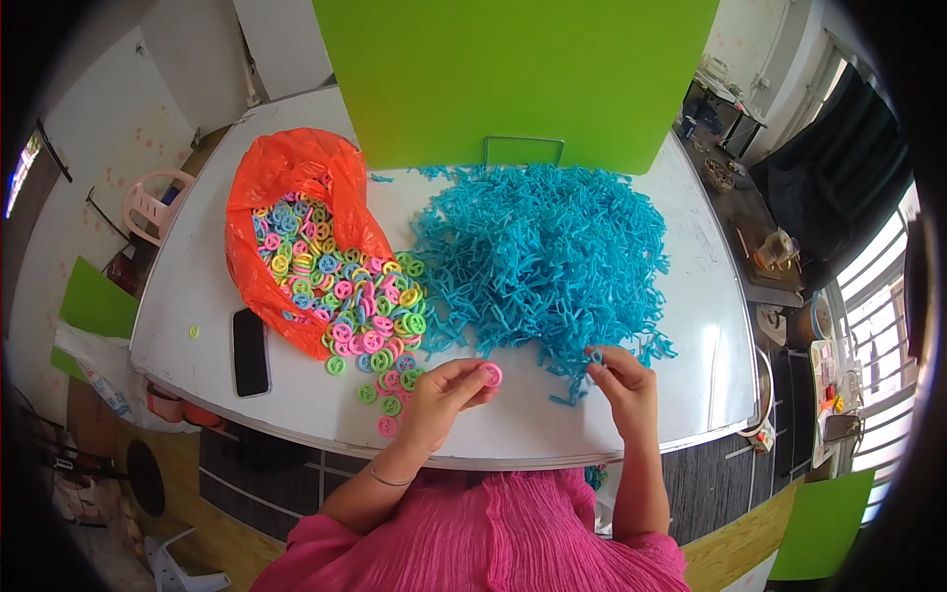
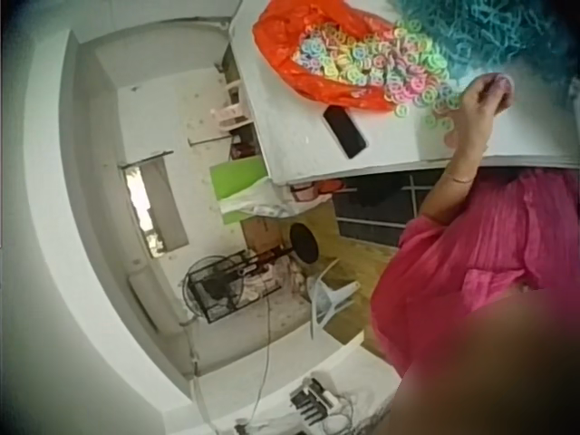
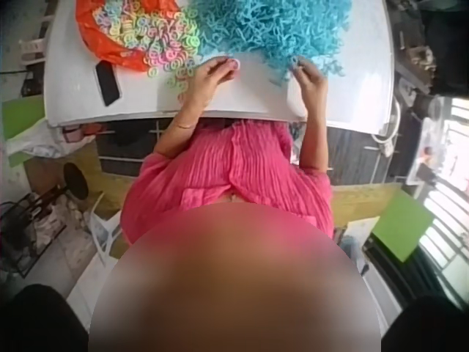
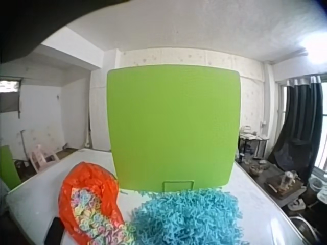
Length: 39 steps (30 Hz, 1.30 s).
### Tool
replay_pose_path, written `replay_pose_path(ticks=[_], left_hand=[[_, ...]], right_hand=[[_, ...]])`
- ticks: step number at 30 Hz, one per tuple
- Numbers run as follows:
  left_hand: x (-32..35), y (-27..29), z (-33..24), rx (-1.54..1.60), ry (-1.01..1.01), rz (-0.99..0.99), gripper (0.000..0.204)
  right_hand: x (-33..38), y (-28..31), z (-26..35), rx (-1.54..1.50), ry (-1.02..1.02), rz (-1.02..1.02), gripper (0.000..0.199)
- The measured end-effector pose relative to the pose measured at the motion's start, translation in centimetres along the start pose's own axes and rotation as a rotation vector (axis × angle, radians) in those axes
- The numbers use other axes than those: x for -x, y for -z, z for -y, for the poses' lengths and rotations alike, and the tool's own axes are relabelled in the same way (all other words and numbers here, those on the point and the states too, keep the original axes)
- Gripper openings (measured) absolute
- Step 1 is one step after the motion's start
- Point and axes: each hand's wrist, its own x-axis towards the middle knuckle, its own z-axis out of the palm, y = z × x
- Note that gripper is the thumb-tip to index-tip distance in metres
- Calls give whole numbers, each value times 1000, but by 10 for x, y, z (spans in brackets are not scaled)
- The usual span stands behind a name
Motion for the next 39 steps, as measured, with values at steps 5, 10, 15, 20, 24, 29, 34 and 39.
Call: replay_pose_path(ticks=[5, 10, 15, 20, 24, 29, 34, 39], left_hand=[[-3, -6, 3, 107, 75, 26, 23], [-5, -7, 3, 120, 21, -14, 20], [-5, -5, -1, 145, 6, -14, 17], [-8, -4, 6, 64, -111, -65, 15], [-7, -3, 4, 101, -66, -59, 15], [-8, -2, 2, 189, 15, -25, 17], [-6, -4, -4, 281, 134, 47, 19], [-7, -1, 1, 298, 186, 154, 14]], right_hand=[[-8, -17, 19, -280, 31, -166, 22], [-9, -41, 31, -181, 109, -112, 23], [-11, -62, 41, 158, 258, 143, 24], [-13, -74, 24, 110, 274, 142, 20], [-11, -77, 20, -263, 178, 167, 19], [-8, -73, 23, -280, 62, 260, 19], [-10, -70, 13, -249, 91, 399, 17], [-10, -74, 12, -126, 220, 331, 14]])
